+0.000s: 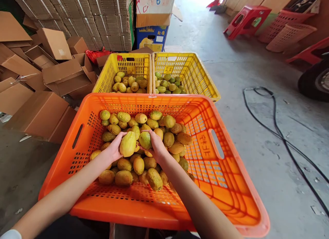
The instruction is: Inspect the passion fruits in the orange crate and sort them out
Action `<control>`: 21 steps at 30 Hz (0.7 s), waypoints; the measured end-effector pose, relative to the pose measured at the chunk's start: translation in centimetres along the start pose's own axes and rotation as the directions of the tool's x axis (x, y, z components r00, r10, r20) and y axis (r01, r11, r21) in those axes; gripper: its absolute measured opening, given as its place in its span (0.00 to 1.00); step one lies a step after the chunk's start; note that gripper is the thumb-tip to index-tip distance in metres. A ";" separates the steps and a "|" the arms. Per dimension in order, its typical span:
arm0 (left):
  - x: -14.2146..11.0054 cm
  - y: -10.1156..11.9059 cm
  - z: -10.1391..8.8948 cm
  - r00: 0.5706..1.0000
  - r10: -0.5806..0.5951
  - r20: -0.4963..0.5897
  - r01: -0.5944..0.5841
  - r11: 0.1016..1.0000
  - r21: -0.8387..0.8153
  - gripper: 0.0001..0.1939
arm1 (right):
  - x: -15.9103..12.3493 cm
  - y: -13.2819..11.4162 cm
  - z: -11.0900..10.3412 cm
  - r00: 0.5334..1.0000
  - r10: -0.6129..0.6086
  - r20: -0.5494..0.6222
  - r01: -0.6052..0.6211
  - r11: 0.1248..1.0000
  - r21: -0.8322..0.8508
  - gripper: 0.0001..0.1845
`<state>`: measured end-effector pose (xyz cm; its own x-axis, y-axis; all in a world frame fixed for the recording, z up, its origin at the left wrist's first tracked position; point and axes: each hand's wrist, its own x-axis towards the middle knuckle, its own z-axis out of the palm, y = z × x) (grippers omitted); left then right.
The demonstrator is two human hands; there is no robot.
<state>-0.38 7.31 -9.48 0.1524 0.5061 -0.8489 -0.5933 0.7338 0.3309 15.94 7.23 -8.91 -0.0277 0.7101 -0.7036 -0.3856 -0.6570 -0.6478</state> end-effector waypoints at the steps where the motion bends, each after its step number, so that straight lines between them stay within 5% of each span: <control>1: 0.0 -0.1 0.0 1.000 0.000 0.001 0.000 1.000 0.003 0.14 | 0.0 -0.1 0.0 1.000 0.006 -0.012 -0.006 1.000 0.018 0.10; 6: -0.2 -0.3 0.1 0.998 0.052 0.029 -0.054 0.995 0.080 0.11 | -0.6 -0.5 0.3 0.999 0.040 -0.027 -0.036 0.989 0.146 0.05; 11: -0.3 -0.3 0.0 0.993 0.071 0.094 -0.078 0.994 0.082 0.06 | -1.1 -0.4 0.3 0.998 -0.059 0.020 0.058 0.997 0.057 0.06; 21: 0.4 -0.2 -0.3 1.000 0.022 -0.015 -0.021 0.996 0.081 0.14 | -0.4 0.0 -0.1 0.999 -0.020 0.034 0.018 0.999 0.044 0.02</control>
<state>-0.44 7.25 -10.00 0.1272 0.5152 -0.8476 -0.5301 0.7576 0.3809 16.01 6.89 -8.66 -0.0519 0.7311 -0.6803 -0.4266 -0.6322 -0.6468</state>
